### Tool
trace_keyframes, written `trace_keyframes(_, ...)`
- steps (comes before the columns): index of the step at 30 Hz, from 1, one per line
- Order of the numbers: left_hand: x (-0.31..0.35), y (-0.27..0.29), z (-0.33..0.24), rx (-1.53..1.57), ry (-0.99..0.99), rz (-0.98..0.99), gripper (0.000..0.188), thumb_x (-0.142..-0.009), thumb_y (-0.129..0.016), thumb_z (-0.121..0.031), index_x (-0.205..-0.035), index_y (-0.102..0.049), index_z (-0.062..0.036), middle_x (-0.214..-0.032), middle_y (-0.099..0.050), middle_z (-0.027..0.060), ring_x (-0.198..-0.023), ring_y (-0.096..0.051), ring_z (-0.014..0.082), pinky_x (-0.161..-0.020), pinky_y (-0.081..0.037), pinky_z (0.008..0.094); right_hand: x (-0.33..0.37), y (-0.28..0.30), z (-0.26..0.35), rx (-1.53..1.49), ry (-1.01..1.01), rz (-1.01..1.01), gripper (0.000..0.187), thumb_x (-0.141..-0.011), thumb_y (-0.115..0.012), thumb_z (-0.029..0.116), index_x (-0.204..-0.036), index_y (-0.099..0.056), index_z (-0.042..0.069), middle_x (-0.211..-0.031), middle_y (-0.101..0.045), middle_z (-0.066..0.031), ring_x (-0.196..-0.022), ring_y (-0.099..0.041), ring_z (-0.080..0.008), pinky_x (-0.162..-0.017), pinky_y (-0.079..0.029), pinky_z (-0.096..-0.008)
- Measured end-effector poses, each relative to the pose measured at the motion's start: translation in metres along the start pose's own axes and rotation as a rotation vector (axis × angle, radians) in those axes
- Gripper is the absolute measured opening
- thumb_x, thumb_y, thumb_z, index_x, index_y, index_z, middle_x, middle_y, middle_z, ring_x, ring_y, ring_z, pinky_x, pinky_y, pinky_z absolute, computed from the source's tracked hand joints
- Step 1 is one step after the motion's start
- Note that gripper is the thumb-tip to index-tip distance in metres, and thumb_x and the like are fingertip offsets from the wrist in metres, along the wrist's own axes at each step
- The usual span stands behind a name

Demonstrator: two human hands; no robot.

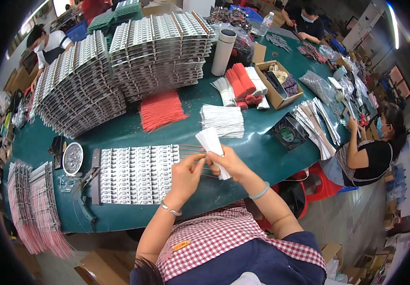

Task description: The person attaches electrical wires to LED strips using a soldering gun.

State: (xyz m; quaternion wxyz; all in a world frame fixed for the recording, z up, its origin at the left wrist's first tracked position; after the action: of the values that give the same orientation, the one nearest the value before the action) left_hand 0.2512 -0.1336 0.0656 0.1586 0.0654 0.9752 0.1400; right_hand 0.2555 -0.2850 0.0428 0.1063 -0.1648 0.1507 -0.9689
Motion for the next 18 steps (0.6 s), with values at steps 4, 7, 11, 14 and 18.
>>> trace_keyframes(4,-0.016,0.017,0.025,0.162,0.3,-0.045,0.013,-0.087,-0.069,-0.007,-0.097,-0.072,0.0009,-0.053,-0.039,-0.007,-0.049,-0.031,0.0025,-0.045,-0.025,0.0233,-0.017,0.045,0.033,0.38,0.144,-0.143,0.042,-0.088,-0.071,0.025,-0.116,-0.051,0.0,-0.08,-0.057,-0.0018,-0.06,-0.052,-0.0069,-0.05,-0.043,-0.0246)
trace_keyframes(7,-0.024,0.021,0.039,0.184,0.352,-0.093,0.013,-0.087,-0.068,-0.006,-0.097,-0.072,0.0008,-0.054,-0.039,-0.0091,-0.051,-0.031,0.001,-0.045,-0.025,0.0228,-0.039,0.061,0.066,0.74,0.238,-0.252,0.048,-0.086,-0.072,0.026,-0.119,-0.05,0.001,-0.087,-0.064,-0.0095,-0.071,-0.064,-0.0191,-0.061,-0.05,-0.0321)
trace_keyframes(11,-0.031,0.017,0.046,0.205,0.373,-0.08,0.013,-0.087,-0.069,-0.007,-0.096,-0.072,0.0017,-0.055,-0.038,-0.0091,-0.051,-0.03,0.0011,-0.045,-0.024,0.0232,-0.088,0.057,0.106,1.278,0.675,-0.288,0.054,-0.081,-0.074,0.03,-0.121,-0.048,0.004,-0.105,-0.062,-0.0212,-0.095,-0.062,-0.041,-0.075,-0.051,-0.0443)
trace_keyframes(14,-0.034,0.022,0.051,0.186,0.374,-0.072,0.013,-0.086,-0.069,-0.007,-0.095,-0.072,0.0023,-0.054,-0.037,-0.0091,-0.051,-0.03,0.0014,-0.046,-0.023,0.0236,-0.139,0.046,0.118,1.576,0.697,-0.196,0.054,-0.08,-0.075,0.031,-0.119,-0.048,0.005,-0.104,-0.059,-0.0187,-0.091,-0.062,-0.0396,-0.072,-0.051,-0.0461)
trace_keyframes(18,-0.036,0.031,0.065,0.185,0.402,-0.1,0.013,-0.085,-0.07,-0.006,-0.094,-0.072,0.0028,-0.054,-0.038,-0.009,-0.051,-0.03,0.0014,-0.046,-0.023,0.0232,-0.2,0.074,0.098,1.732,0.676,-0.207,0.053,-0.08,-0.073,0.032,-0.119,-0.049,0.005,-0.102,-0.057,-0.0181,-0.086,-0.063,-0.039,-0.068,-0.052,-0.0455)
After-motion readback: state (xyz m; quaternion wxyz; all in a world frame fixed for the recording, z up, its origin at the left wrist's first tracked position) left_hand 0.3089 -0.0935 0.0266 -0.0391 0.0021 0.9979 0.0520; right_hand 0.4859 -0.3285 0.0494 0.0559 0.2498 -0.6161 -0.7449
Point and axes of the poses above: each hand's wrist, its own x-axis away from the middle knuckle, its own y-axis out of the back of the hand, z = x × y, the point moved 5 cm from there along -x, towards the middle knuckle
